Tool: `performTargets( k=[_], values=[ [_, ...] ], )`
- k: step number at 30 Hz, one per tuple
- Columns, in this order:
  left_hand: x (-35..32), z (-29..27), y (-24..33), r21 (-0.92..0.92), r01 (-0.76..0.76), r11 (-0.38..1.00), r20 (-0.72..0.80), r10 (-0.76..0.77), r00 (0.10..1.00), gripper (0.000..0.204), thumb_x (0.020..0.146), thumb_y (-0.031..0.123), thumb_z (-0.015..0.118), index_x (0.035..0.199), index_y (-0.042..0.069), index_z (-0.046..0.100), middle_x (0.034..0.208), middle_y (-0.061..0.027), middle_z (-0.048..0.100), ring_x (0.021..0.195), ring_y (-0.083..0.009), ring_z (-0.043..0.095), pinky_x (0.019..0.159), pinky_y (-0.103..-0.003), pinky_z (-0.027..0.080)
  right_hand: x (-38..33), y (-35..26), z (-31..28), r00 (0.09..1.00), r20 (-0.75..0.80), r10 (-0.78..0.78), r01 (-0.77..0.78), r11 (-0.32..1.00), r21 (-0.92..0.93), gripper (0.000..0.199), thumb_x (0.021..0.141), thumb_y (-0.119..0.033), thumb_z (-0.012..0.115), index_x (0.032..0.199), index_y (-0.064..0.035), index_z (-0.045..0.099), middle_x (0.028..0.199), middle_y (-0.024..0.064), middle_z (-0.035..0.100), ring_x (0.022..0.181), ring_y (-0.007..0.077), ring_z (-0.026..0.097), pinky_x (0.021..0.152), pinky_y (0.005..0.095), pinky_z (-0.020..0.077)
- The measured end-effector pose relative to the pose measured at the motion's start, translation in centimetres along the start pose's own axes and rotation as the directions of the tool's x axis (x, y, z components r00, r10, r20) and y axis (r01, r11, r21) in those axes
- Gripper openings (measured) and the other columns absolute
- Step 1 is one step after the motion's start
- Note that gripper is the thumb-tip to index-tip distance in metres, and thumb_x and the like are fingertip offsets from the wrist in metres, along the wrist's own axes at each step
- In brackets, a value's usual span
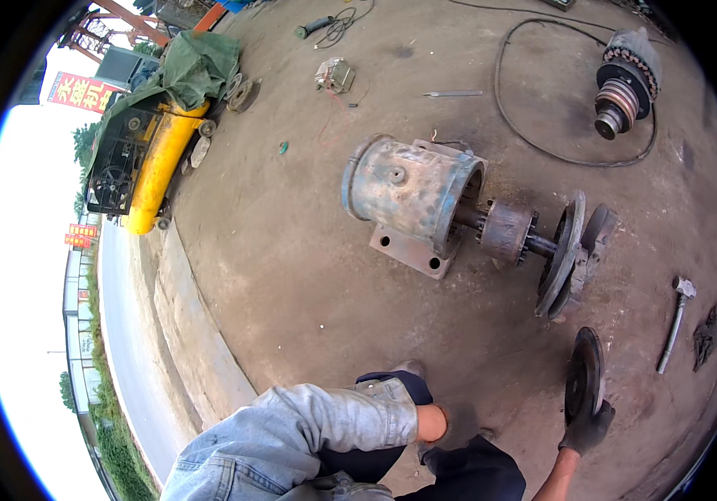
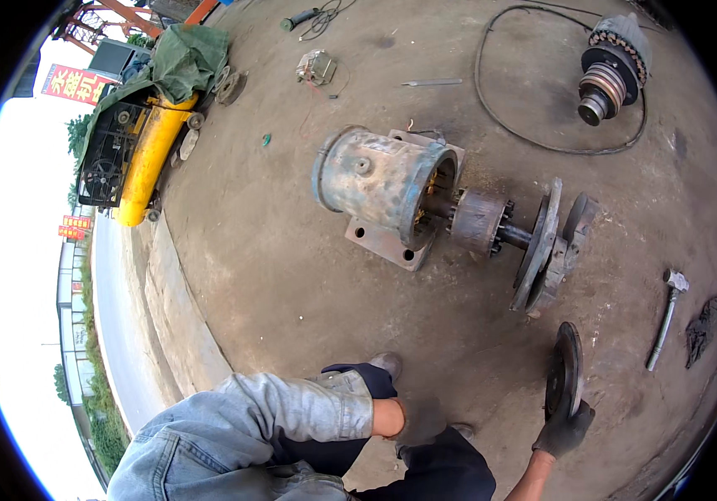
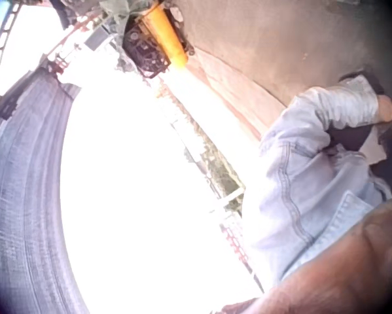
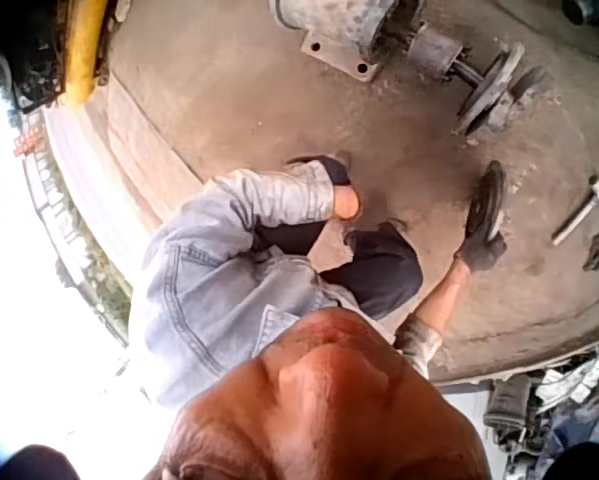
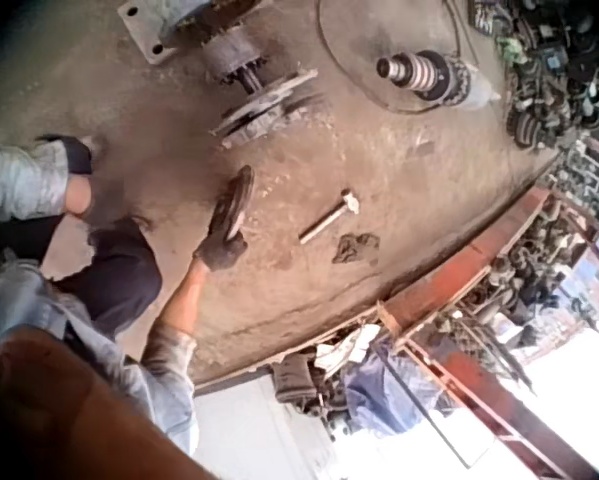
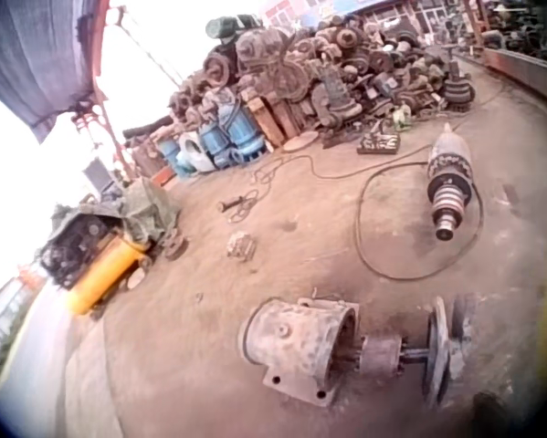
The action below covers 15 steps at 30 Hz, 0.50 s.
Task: The person uses a hammer to tap a metal component into a hub assembly, then rotates and aligns the parts by hand. The person places the assembled unit onto a larger housing and continues to adjust and fit the components together.
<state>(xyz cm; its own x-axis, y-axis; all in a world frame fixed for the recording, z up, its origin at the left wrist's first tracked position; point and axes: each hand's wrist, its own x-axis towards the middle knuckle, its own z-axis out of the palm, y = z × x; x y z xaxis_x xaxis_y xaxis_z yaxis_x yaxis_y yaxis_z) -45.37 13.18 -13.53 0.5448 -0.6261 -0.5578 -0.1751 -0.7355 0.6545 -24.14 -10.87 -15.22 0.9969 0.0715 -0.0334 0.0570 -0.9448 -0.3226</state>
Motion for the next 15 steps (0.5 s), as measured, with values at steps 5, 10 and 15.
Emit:
performTargets(
  k=[5,10,15],
  values=[
    [-2.0,-4.1,4.4,-0.239,0.204,0.949,-0.105,-0.234,0.966,0.031,0.096,0.032,0.063,0.107,0.01,0.082,0.106,-0.0159,0.078,0.1,-0.0368,0.075,0.087,-0.049,0.057,0.6,-0.3,-1.2,0.99,0.141,0.001,0.012,0.995,-0.097,0.046,0.103,-0.044,0.062,0.117,-0.0006,0.068,0.113,0.0224,0.068,0.106,0.0439,0.067,0.087,0.0524,0.0513],
    [-2.5,2.7,8.0,-0.51,0.106,0.854,-0.455,-0.372,0.809,0.032,0.097,0.029,0.064,0.101,-0.001,0.075,0.102,-0.0177,0.076,0.094,-0.0405,0.072,0.09,-0.053,0.055,-0.3,0.4,-1.0,0.945,0.323,-0.052,0.109,0.981,-0.161,0.057,0.1,-0.053,0.062,0.125,-0.0018,0.067,0.123,0.0233,0.067,0.113,0.0455,0.067,0.091,0.0541,0.0511],
    [-7.6,3.6,11.5,-0.664,0.039,0.747,-0.546,-0.52,0.657,0.031,0.101,0.032,0.064,0.098,0.002,0.071,0.097,-0.0194,0.072,0.091,-0.0422,0.069,0.085,-0.053,0.055,3.2,5.2,-0.1,0.878,0.479,-0.024,0.115,0.98,-0.162,0.069,0.093,-0.053,0.072,0.136,0.0,0.062,0.134,0.0285,0.066,0.125,0.042,0.066,0.098,0.0474,0.052]
  ],
)
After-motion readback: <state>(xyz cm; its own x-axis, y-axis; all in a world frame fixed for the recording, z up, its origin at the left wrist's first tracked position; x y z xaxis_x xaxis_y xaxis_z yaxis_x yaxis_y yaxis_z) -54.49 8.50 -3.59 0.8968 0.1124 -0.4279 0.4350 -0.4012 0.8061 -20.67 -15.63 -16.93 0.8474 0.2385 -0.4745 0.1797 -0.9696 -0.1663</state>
